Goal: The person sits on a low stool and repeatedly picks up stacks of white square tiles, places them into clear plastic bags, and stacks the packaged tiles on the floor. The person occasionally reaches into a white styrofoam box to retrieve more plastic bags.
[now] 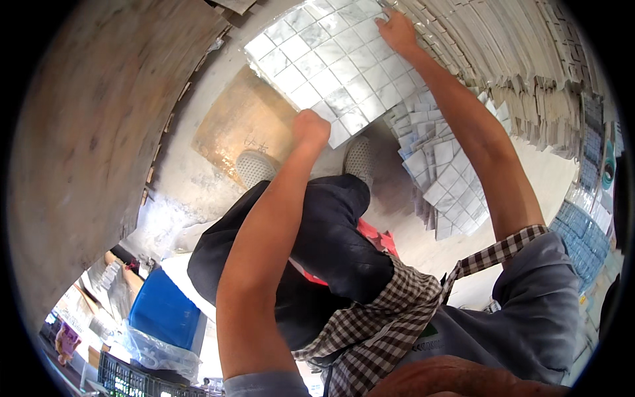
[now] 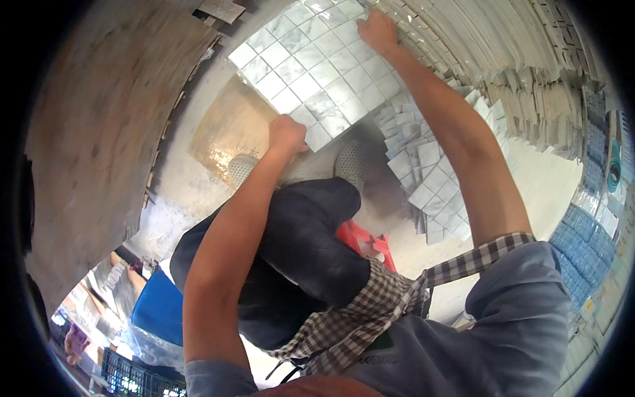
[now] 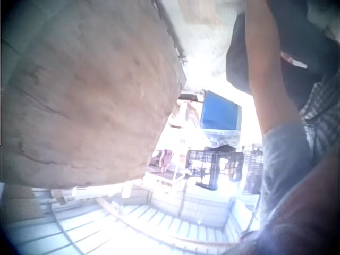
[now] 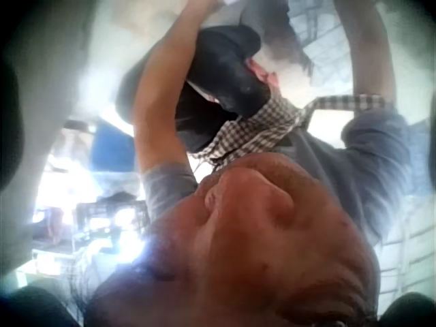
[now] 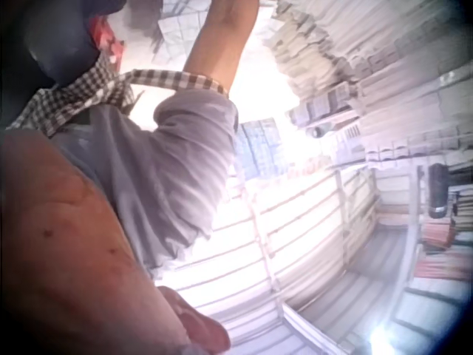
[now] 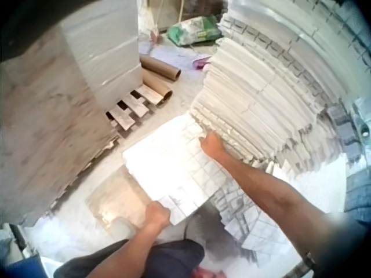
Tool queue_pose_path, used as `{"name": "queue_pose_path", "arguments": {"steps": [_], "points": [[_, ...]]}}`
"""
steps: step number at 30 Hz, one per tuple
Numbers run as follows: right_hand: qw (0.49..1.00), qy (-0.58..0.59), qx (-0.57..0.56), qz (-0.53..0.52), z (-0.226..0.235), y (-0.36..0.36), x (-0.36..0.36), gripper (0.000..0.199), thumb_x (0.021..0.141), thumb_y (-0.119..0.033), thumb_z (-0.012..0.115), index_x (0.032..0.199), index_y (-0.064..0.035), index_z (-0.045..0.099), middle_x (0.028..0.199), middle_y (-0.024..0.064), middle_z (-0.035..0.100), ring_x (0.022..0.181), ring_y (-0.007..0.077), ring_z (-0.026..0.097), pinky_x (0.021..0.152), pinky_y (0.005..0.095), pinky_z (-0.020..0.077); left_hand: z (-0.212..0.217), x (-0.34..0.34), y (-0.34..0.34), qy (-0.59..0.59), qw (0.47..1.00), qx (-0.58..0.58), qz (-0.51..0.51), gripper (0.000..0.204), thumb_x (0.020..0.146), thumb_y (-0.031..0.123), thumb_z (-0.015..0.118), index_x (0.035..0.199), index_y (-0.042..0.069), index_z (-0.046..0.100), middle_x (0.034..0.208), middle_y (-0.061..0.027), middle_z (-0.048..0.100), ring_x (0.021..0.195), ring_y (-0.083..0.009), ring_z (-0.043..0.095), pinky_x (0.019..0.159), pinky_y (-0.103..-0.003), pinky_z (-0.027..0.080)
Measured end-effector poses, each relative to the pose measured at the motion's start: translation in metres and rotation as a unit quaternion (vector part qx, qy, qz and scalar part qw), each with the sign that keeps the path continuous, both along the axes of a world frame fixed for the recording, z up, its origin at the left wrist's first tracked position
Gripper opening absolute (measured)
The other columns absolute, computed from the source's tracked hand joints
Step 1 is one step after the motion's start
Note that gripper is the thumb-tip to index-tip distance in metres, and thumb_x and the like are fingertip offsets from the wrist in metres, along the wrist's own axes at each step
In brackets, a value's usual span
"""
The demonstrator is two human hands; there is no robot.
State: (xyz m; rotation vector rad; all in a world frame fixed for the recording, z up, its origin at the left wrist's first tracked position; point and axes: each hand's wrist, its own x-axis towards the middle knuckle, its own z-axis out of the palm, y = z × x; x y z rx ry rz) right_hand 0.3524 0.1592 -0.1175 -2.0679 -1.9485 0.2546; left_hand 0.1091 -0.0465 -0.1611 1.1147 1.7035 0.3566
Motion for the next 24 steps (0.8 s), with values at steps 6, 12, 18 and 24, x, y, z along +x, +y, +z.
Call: {"name": "queue_pose_path", "arguments": {"steps": [6, 12, 18, 24], "points": [[0.999, 0.032, -0.028, -0.003, 0.005, -0.004, -0.002, 0.05, 0.084, -0.028, 0.065, 0.128, -0.004, 0.063, 0.109, 0.0269, 0.068, 0.105, 0.0432, 0.064, 0.094, 0.049, 0.0499, 0.02, -0.004, 0.005, 0.117, 0.984, 0.012, -0.133, 0.019, 0.079, 0.006, 0.062, 0.078, -0.013, 0.066, 0.075, -0.0248, 0.07, 0.077, -0.0332, 0.073, 0.076, -0.035, 0.056], [0.998, 0.033, -0.043, 0.007, 0.005, 0.005, 0.001, 0.05, 0.083, -0.028, 0.063, 0.127, -0.0043, 0.064, 0.106, 0.0278, 0.068, 0.104, 0.0439, 0.064, 0.093, 0.0489, 0.0506, 0.026, -0.004, 0.008, 0.115, 0.983, 0.002, -0.14, 0.02, 0.082, 0.007, 0.06, 0.079, -0.012, 0.066, 0.072, -0.0233, 0.07, 0.079, -0.0333, 0.073, 0.077, -0.036, 0.056], [0.999, 0.035, -0.016, -0.01, -0.008, 0.004, -0.009, 0.047, 0.082, -0.027, 0.062, 0.124, -0.0055, 0.066, 0.106, 0.0276, 0.068, 0.105, 0.0435, 0.064, 0.094, 0.0482, 0.0502, 0.019, -0.009, 0.005, 0.086, 0.989, 0.007, -0.117, 0.02, 0.083, 0.007, 0.057, 0.079, -0.01, 0.065, 0.065, -0.0203, 0.069, 0.07, -0.0306, 0.073, 0.076, -0.037, 0.057], [0.997, -0.055, 0.048, 0.002, -0.059, 0.037, 0.039, 0.038, 0.087, -0.028, 0.061, 0.108, 0.0039, 0.06, 0.107, 0.0294, 0.063, 0.102, 0.0463, 0.058, 0.087, 0.0535, 0.0473, 0.026, -0.002, 0.015, 0.095, 0.98, 0.025, -0.171, 0.021, 0.084, 0.009, 0.055, 0.077, -0.008, 0.065, 0.064, -0.0196, 0.069, 0.066, -0.0295, 0.072, 0.072, -0.037, 0.057]]}}
